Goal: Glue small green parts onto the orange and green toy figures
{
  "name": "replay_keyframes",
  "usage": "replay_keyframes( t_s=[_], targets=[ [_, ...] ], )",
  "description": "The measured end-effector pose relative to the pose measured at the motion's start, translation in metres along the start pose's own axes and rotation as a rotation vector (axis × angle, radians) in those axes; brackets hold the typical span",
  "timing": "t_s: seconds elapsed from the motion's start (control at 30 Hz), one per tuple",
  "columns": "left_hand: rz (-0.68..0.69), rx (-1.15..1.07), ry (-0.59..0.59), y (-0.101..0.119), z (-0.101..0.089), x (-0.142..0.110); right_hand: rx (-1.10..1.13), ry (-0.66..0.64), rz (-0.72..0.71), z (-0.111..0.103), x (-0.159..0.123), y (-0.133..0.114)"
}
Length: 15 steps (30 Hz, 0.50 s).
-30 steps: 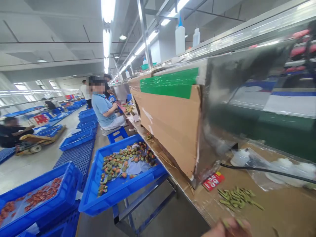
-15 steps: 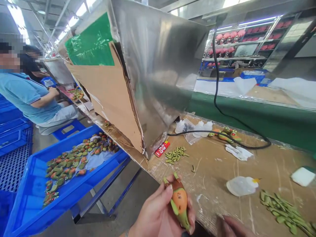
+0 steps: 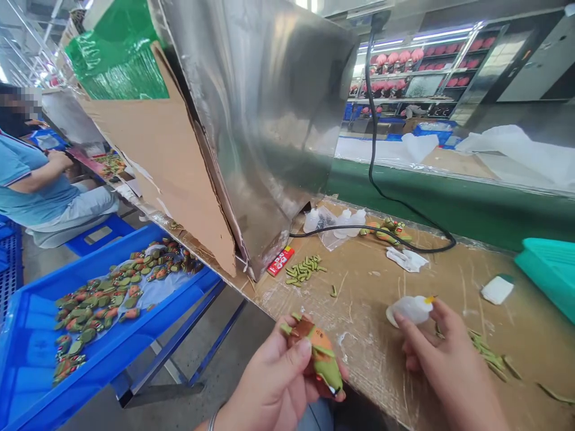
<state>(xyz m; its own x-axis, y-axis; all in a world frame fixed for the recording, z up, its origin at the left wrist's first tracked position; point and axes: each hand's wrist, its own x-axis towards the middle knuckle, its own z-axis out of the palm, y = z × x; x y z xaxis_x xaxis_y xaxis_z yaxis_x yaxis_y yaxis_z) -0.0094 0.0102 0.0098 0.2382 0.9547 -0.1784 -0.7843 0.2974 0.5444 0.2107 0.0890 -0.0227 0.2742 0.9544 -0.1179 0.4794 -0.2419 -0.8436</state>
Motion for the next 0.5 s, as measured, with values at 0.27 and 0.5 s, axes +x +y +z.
replay_keyframes(
  t_s=[0.27, 0.5],
  targets=[
    [-0.065, 0.037, 0.061, 0.005, 0.002, -0.006, -0.224, 0.052, -0.126, 0.001, -0.005, 0.007],
    [-0.046, 0.171, 0.063, -0.005, 0.002, -0.004, 0.514, -0.227, 0.107, -0.007, -0.072, 0.005]
  ],
)
